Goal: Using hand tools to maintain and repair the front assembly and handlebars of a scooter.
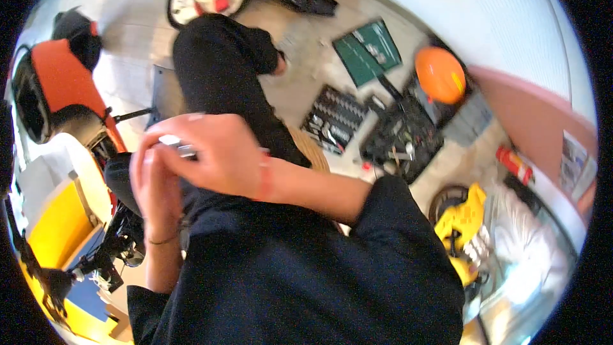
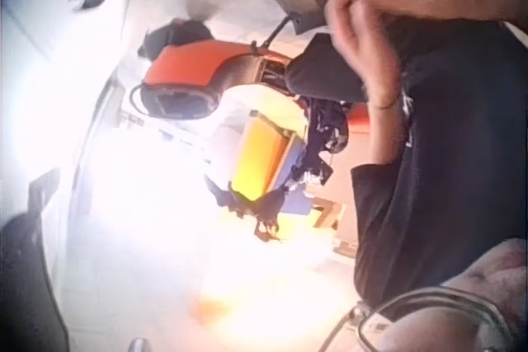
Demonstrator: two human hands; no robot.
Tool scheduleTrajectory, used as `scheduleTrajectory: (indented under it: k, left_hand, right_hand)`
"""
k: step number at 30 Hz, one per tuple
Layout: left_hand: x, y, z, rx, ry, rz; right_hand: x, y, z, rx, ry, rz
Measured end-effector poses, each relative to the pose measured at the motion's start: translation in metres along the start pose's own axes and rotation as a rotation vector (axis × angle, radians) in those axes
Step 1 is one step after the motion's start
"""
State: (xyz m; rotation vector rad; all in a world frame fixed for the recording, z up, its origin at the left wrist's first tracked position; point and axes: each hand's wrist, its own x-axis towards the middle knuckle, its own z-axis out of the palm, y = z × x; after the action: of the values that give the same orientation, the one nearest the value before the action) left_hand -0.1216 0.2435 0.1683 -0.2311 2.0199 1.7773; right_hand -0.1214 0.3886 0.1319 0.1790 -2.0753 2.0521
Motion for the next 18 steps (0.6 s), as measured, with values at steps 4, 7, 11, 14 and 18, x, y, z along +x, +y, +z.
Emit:
scheduleTrajectory:
  k: [4, 7, 11, 14, 18]
  left_hand:
    - [-0.052, -0.036, -0.109, -0.585, 0.011, -0.142]
    - [-0.073, -0.038, -0.136, -0.755, -0.209, -0.132]
    - [-0.062, -0.042, -0.164, -0.656, -0.256, -0.2]
    - [-0.056, -0.034, -0.16, -0.547, -0.146, -0.247]
    - [-0.045, -0.016, -0.131, -0.597, -0.037, -0.268]
  right_hand:
    - [-0.006, -0.032, 0.063, -0.19, -0.323, 0.051]
    - [-0.023, -0.037, 0.11, -0.244, -0.346, 0.006]
    - [-0.037, -0.037, 0.117, -0.293, -0.208, 0.0]
    - [-0.04, -0.045, 0.102, -0.293, -0.19, 0.01]
    - [-0.044, -0.053, 0.087, -0.002, -0.034, 0.137]
